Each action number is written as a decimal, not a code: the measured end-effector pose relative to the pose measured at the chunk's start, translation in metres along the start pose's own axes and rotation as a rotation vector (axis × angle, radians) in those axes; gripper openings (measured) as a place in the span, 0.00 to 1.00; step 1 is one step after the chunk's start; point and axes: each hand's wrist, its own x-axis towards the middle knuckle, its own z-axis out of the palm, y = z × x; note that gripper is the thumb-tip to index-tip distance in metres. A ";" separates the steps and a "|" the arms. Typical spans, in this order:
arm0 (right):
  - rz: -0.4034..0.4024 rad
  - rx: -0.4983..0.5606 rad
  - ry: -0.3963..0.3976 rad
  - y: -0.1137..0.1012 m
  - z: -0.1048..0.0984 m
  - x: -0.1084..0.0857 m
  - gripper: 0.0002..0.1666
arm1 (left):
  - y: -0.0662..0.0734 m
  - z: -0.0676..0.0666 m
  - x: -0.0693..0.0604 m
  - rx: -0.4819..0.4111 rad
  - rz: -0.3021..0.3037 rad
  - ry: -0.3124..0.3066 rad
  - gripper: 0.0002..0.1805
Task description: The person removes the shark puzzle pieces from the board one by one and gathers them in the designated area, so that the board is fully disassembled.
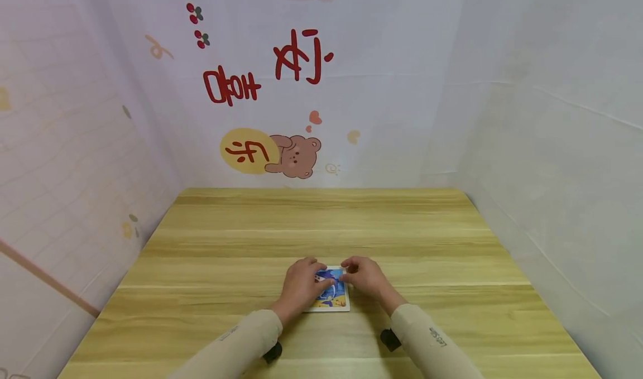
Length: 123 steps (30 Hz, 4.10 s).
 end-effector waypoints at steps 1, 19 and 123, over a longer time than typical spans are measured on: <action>0.007 -0.004 -0.003 0.000 0.000 0.000 0.15 | 0.000 0.000 0.000 -0.001 -0.002 -0.003 0.22; -0.036 -0.055 0.017 0.005 0.004 -0.001 0.14 | 0.000 0.006 0.002 0.116 0.031 0.001 0.20; 0.124 0.177 -0.067 0.131 -0.141 -0.022 0.28 | 0.005 0.005 -0.002 0.087 0.030 -0.017 0.19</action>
